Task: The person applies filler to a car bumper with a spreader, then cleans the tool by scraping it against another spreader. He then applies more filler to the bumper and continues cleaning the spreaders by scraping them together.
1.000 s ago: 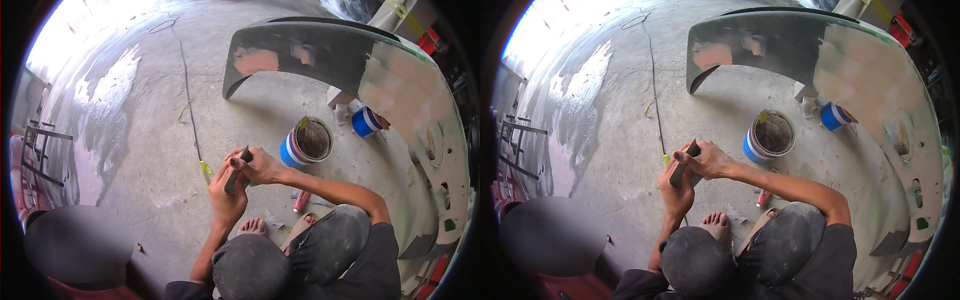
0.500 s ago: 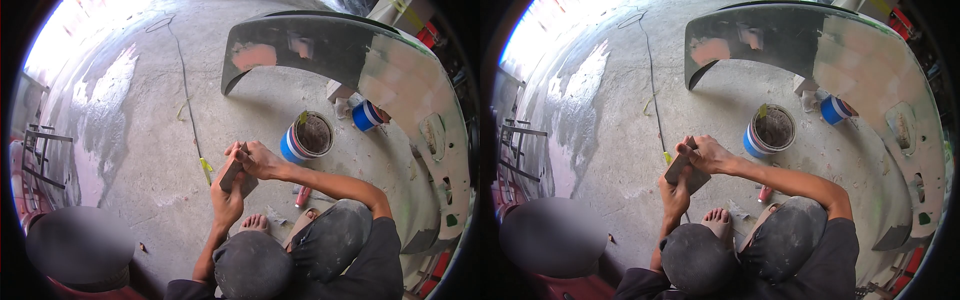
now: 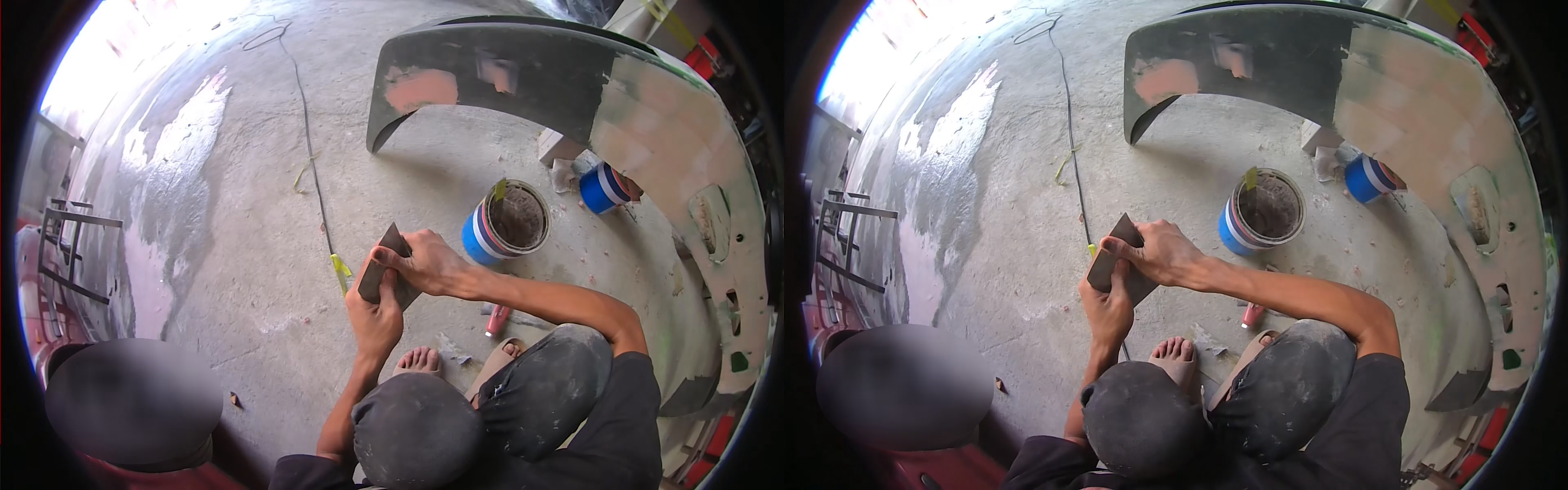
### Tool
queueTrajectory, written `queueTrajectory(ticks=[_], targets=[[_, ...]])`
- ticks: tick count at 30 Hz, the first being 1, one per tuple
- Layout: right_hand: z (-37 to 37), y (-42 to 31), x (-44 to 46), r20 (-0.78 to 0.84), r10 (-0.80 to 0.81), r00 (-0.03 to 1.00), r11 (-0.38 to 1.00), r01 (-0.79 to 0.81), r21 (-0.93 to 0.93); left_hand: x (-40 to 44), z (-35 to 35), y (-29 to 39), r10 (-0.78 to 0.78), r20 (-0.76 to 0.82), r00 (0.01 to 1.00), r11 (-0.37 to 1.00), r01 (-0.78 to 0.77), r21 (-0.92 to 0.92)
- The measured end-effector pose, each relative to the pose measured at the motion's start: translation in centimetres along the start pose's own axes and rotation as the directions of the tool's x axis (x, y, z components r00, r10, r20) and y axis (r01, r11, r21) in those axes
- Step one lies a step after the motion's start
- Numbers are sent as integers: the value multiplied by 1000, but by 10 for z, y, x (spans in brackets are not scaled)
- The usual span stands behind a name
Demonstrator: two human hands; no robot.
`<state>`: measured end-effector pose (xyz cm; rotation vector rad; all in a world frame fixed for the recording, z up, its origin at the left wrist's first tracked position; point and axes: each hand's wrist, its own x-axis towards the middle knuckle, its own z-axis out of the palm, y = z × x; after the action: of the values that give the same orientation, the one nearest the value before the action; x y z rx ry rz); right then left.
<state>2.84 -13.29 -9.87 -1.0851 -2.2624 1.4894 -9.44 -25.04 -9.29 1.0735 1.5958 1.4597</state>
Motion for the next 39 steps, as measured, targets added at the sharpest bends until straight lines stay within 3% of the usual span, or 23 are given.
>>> queueTrajectory(ticks=[3,6,11,17,26,30,32,33,36,39], targets=[[4,-7,-3,-82,-82,993,997,80,-22,3,-1,-3,6,-11,1000,1000,-6,10],[6,-14,-6,-15,-19,1000,999,18,-42,7,-5,-6,-2,1,1000,1000,2,7],[6,7,2,-73,-80,994,997,80,6,-4,-3,9,70,46,996,995,-73,61],[0,-4,0,21,38,999,998,-37,-44,-1,1,2,13,-11,1000,999,-12,43],[0,-15,-4,-38,12,999,1000,-13,-28,0,4,1,72,-40,997,996,-70,46],[4,-13,-4,-69,-43,997,998,40,-44,1,1,4,9,-42,999,998,-6,69],[8,-13,-5,-96,-75,993,996,69,-64,4,2,1,21,-64,998,1000,-20,11],[7,-11,-2,-101,-83,991,996,80,-35,4,7,4,105,-140,984,994,-109,-15],[4,-10,0,-96,-97,991,995,99,13,-3,3,-5,176,-86,981,982,-168,88],[0,-14,-1,-76,-103,992,995,101,-22,-2,5,4,143,-92,985,990,-142,21]])
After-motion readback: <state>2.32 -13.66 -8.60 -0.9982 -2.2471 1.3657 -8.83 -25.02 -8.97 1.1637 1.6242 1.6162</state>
